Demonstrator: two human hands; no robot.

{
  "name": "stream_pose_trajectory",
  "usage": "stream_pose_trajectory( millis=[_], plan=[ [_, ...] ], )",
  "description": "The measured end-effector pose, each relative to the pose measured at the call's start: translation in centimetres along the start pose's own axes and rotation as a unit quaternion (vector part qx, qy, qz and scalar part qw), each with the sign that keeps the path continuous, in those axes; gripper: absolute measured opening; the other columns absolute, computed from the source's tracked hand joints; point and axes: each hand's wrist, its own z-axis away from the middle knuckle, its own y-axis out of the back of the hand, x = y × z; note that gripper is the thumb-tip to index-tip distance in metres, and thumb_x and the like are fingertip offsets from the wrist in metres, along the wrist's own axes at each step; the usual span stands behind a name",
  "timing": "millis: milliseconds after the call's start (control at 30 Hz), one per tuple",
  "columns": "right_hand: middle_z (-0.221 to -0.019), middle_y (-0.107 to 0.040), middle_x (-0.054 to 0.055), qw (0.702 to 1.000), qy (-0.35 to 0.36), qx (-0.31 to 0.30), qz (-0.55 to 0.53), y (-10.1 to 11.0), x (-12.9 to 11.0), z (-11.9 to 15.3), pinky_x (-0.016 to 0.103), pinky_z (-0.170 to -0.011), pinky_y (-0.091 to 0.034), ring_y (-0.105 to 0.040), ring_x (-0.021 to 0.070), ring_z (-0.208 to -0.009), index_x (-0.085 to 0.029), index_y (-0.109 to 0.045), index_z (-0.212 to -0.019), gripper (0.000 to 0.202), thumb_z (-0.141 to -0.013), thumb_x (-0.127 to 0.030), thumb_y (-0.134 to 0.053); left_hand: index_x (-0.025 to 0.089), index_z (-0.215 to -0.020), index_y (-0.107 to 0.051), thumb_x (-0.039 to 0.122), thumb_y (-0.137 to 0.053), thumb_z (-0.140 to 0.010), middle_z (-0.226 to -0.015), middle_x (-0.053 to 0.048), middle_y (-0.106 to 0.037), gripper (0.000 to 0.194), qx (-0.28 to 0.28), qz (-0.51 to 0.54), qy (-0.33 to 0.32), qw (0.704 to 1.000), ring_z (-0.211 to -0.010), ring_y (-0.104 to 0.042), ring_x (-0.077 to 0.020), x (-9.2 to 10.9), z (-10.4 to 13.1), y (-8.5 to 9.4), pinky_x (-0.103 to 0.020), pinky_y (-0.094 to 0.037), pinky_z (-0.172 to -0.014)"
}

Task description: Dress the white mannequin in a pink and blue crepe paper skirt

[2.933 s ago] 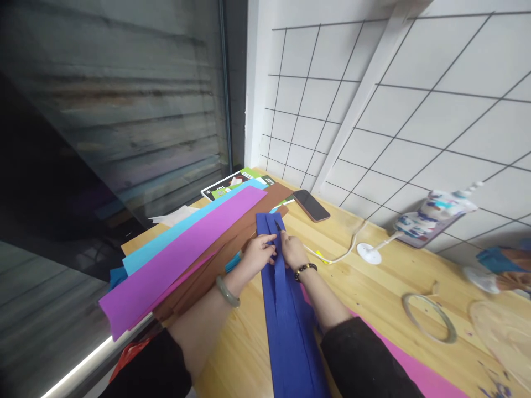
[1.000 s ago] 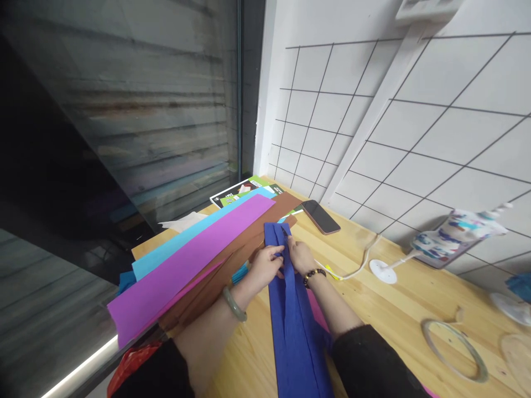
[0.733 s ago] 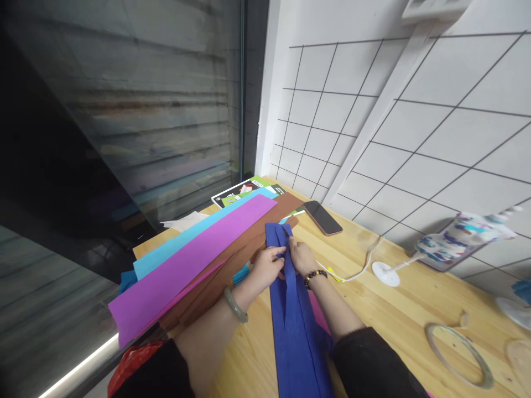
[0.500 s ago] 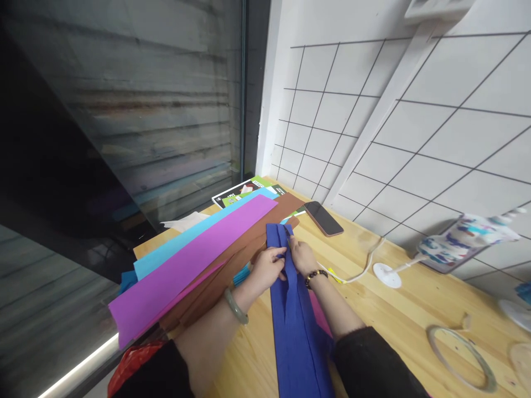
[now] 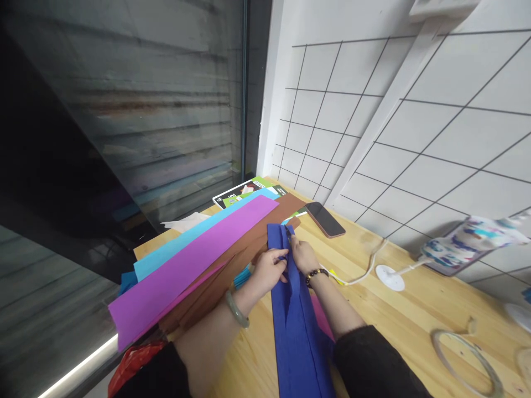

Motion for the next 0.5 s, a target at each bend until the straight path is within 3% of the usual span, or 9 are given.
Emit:
stream_pose_trajectory(
  millis=[500],
  plan=[
    [-0.116,-0.057,0.008,0.996,-0.006,0.014,-0.091,0.13,-0.47,0.58,0.039,-0.081,-0.05,-0.059,0.0189,-0.096,-0.017,-0.055,-0.114,0.031,-0.088,-0.033,-0.052,0.012,-0.115,-0.06,0.011,-0.049,-0.078,-0.094,-0.008,-0.066,0.039,0.005,0.01,0.003,1.0,-0.05,-0.056,-0.0059,-0.15,-0.2,-0.05,-0.016,-0.048,-0.041]
  ],
)
